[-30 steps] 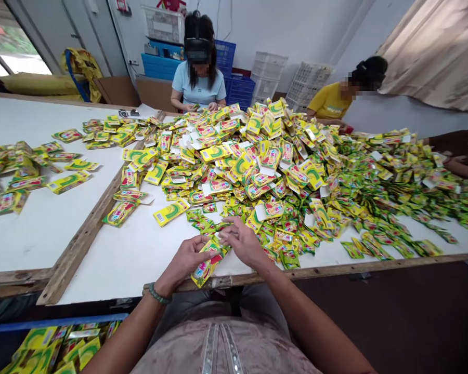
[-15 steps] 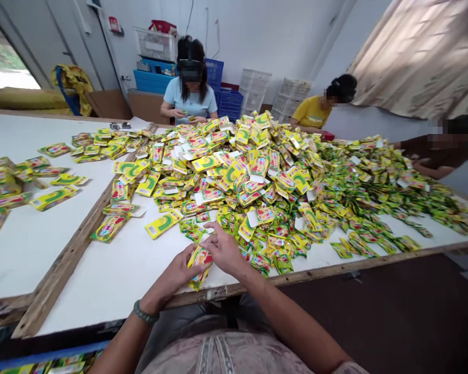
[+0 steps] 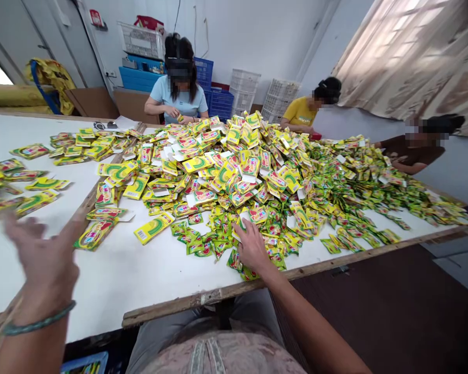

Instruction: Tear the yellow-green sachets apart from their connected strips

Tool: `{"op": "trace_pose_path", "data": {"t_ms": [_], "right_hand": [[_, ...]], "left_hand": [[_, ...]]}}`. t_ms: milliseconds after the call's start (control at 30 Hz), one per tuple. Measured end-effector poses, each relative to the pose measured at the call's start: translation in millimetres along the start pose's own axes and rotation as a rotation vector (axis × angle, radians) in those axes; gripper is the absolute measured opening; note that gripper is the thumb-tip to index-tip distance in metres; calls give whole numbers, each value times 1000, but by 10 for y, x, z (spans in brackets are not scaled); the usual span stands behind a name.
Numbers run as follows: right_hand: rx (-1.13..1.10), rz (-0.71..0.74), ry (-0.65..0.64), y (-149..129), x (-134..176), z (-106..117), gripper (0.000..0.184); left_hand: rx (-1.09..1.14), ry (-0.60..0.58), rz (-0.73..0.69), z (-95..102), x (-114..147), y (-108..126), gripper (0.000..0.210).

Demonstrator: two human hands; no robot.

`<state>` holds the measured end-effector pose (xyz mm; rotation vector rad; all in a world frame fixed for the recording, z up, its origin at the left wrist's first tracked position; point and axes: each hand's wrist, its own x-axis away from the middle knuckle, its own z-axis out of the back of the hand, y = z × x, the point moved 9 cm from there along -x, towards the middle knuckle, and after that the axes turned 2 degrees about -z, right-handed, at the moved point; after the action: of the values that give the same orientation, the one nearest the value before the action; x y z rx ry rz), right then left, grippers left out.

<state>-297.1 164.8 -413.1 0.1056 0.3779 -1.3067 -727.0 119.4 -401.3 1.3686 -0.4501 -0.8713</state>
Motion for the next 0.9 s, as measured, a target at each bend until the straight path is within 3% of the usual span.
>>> {"op": "trace_pose_path", "data": {"t_ms": [67, 167, 233, 300, 367, 433, 500, 567, 733, 833, 900], "right_hand": [[19, 26, 27, 52, 32, -19, 47], [-68, 53, 139, 15, -3, 157, 32], [-177, 43, 240, -49, -53, 389, 28], [-334, 13, 301, -137, -107, 597, 26], [-549, 2, 223, -281, -187, 637, 24], [-785, 27, 16, -485, -276, 489, 23], [-937, 70, -218, -662, -345, 250, 25], [-907, 84, -325, -664, -438, 47, 29], [-272, 102, -250, -358, -806, -176, 28], [30, 63, -294, -351, -984, -312, 26], [152, 14, -357, -396, -1050, -442, 38]], "left_hand": [[51, 52, 28, -260, 223, -117, 52], [7, -213, 81, -959, 645, -230, 50], [-76, -333, -86, -1271, 881, -50, 55], [-163, -344, -386, -1412, 1051, 296, 67], [-244, -334, -625, -1478, 1156, 582, 80], [-286, -437, -706, -1581, 1183, 680, 78], [-277, -649, -625, -1718, 1179, 579, 63], [-270, -790, -442, -1781, 1162, 353, 50], [-178, -669, -96, -1608, 1067, -146, 39], [-3, -656, 88, -1586, 1090, -342, 37], [103, -667, 217, -1598, 1121, -429, 40]]}}
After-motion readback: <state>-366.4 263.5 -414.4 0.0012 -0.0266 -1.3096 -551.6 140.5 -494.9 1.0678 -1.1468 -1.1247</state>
